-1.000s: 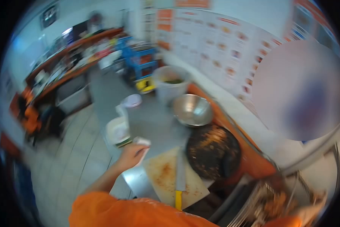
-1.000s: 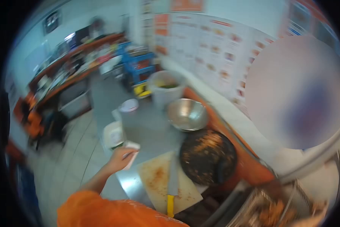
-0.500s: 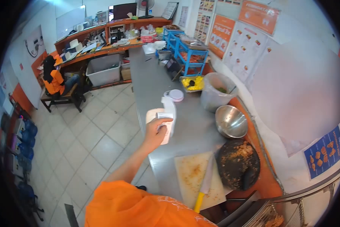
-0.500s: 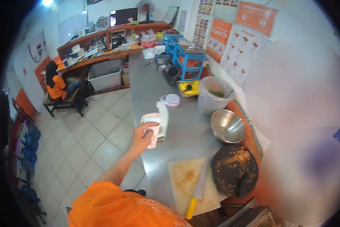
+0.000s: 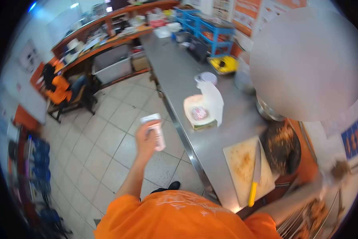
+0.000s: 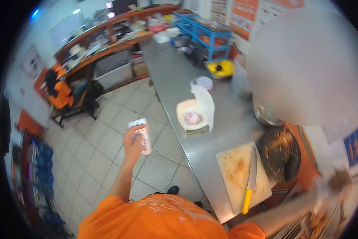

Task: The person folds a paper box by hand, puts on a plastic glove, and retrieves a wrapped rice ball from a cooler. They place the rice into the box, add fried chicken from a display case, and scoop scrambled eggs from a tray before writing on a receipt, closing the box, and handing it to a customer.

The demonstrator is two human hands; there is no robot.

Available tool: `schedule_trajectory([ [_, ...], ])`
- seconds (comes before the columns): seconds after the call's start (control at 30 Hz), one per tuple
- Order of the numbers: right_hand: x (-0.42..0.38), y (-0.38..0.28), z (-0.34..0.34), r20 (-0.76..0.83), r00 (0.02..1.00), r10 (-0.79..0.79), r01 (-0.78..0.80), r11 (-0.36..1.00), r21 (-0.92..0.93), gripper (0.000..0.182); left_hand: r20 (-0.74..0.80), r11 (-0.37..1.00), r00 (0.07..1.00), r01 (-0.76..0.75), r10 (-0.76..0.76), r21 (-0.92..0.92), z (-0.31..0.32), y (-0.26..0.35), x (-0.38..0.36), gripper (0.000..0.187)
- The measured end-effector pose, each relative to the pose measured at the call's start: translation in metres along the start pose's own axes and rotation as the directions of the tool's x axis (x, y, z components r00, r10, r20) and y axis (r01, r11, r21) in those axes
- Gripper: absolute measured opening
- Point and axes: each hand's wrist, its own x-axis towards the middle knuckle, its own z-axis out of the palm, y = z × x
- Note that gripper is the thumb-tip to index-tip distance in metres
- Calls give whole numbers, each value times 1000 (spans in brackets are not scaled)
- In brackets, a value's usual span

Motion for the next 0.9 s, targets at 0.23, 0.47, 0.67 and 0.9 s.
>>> schedule_trajectory([
  [0.23,-327,20,141,306,422,854,-897,442,5,45,-174,991,976,129,-134,-39,-93,-21,13,29],
  [0.47,-452,134,169,273,-3,962,-989,38,-145,48,30,985,994,109,-106,-131,-84,-42,70,26],
  [0.67,-418,109,183,336,157,929,-953,232,-195,42,154,973,983,131,-103,-189,-54,-72,128,26],
  [0.9,-408,132,222,184,339,923,-570,357,-740,51,345,987,937,1,56,-161,10,-83,205,31],
])
